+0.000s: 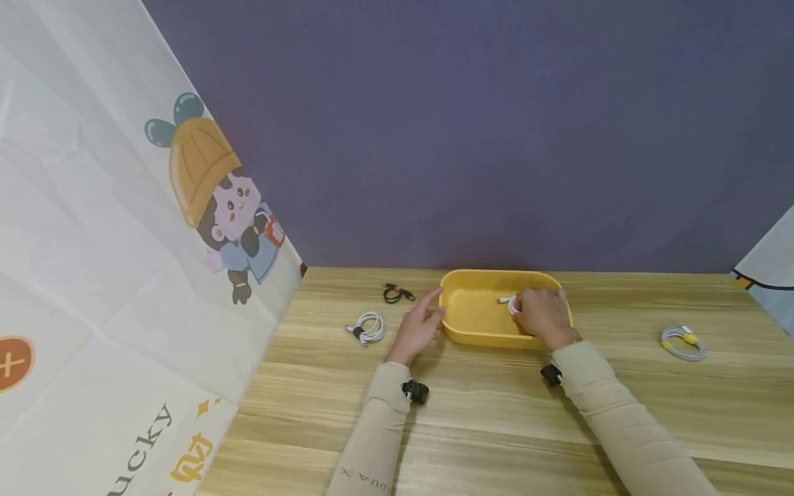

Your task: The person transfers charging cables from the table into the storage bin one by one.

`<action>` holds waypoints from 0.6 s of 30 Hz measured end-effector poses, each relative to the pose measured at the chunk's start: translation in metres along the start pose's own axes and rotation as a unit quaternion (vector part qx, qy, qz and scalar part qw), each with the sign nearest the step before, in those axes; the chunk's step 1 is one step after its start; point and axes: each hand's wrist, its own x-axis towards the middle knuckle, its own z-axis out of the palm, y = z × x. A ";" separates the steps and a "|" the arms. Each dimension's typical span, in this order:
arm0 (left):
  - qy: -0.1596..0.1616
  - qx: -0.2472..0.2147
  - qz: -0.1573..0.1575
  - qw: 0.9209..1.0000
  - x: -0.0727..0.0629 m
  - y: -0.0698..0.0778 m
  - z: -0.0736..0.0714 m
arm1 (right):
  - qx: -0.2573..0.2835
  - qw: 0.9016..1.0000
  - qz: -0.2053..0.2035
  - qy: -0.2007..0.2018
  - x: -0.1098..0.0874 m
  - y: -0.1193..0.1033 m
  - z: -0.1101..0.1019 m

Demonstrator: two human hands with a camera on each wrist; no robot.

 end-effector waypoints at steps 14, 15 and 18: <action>-0.002 -0.002 -0.002 1.000 -0.001 0.001 -0.001 | 0.000 1.000 0.003 -0.014 -0.002 -0.002 -0.005; -0.001 -0.002 -0.001 1.000 -0.001 0.001 -0.001 | 0.006 1.000 0.005 -0.019 -0.002 -0.002 -0.006; 0.002 0.002 -0.002 1.000 -0.001 0.001 -0.001 | 0.022 0.999 0.010 -0.029 -0.004 0.000 -0.009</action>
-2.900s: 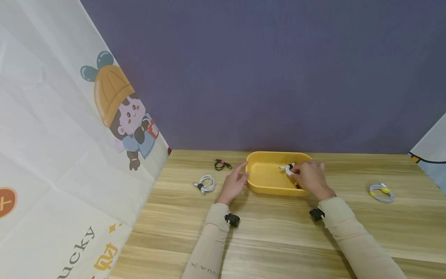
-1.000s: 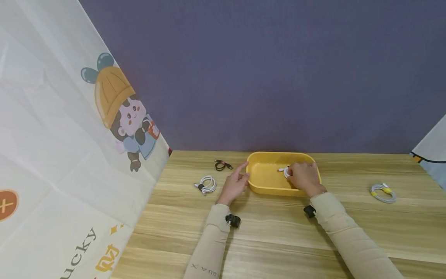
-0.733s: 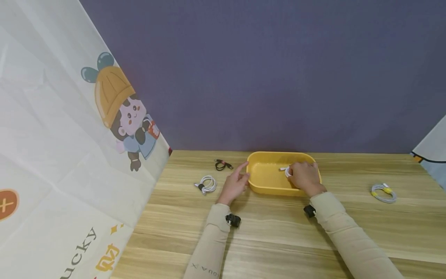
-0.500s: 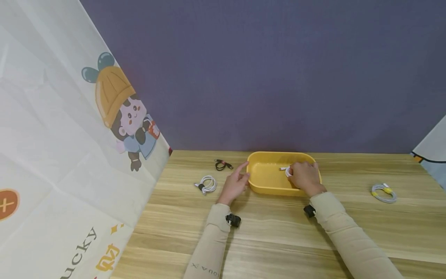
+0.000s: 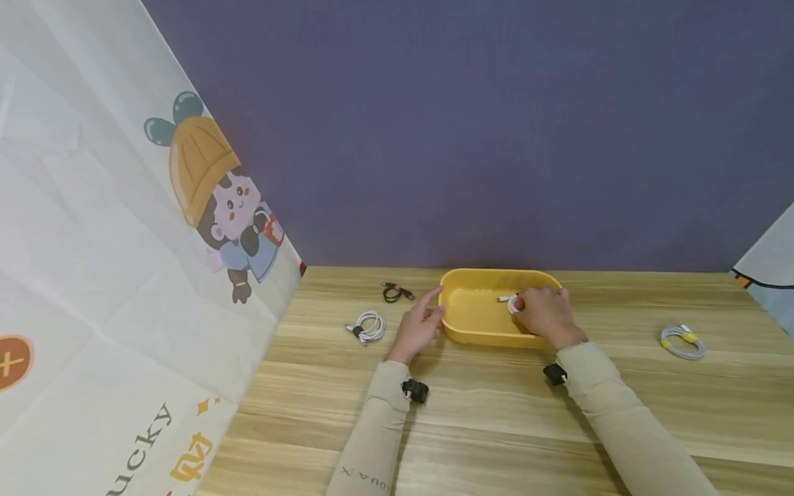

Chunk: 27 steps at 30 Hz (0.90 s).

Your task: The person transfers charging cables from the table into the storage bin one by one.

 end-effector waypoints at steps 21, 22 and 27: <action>0.000 -0.003 -0.012 1.000 0.002 -0.003 0.001 | 0.155 0.980 -0.004 0.127 -0.042 0.058 -0.037; 0.000 -0.003 -0.012 1.000 0.002 -0.003 0.001 | 0.159 0.979 0.002 0.130 -0.044 0.061 -0.039; 0.001 0.000 -0.011 1.000 0.002 -0.002 0.000 | 0.154 0.978 0.019 0.141 -0.054 0.079 -0.045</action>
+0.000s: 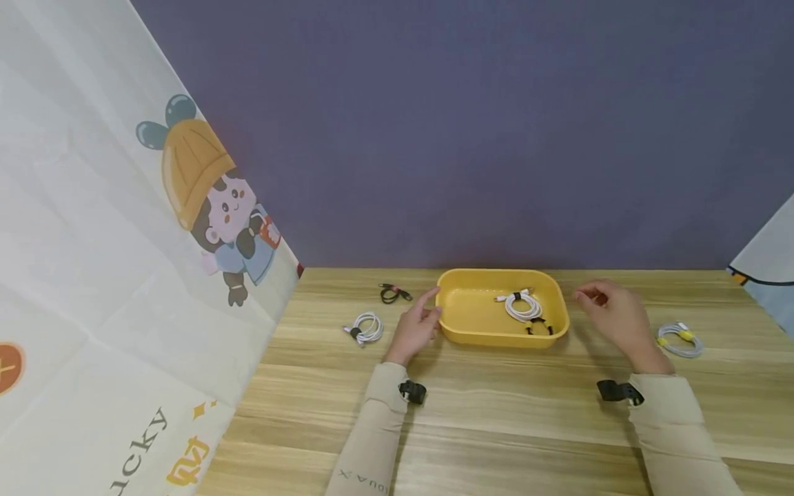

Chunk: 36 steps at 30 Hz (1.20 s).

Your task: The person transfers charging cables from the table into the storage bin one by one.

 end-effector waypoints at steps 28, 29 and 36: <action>0.007 -0.002 -0.001 1.000 -0.002 0.001 -0.001 | -0.079 0.985 0.149 -0.046 -0.025 0.082 -0.065; 0.008 -0.002 0.000 1.000 -0.002 0.001 -0.001 | -0.082 0.983 0.157 -0.047 -0.026 0.083 -0.066; 0.003 -0.002 0.003 1.000 -0.001 0.000 0.001 | -0.101 0.975 0.191 -0.053 -0.035 0.096 -0.070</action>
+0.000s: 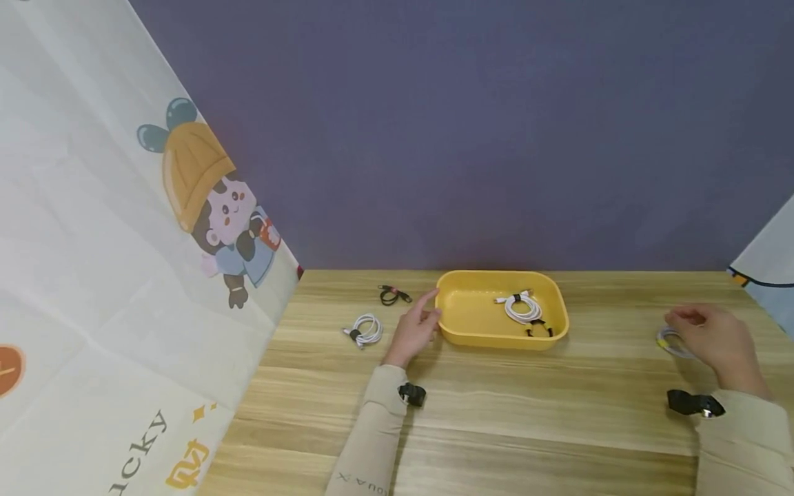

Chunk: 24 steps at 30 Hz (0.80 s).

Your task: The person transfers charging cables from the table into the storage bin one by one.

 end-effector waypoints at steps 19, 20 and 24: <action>0.001 0.003 0.001 1.000 -0.001 0.001 0.001 | -0.004 0.990 0.099 -0.105 0.003 0.034 0.002; 0.001 0.002 0.000 1.000 -0.001 0.001 0.000 | -0.006 0.989 0.104 -0.107 0.002 0.034 0.001; 0.000 0.001 -0.001 1.000 -0.002 0.000 0.000 | -0.013 0.987 0.113 -0.116 -0.003 0.034 0.000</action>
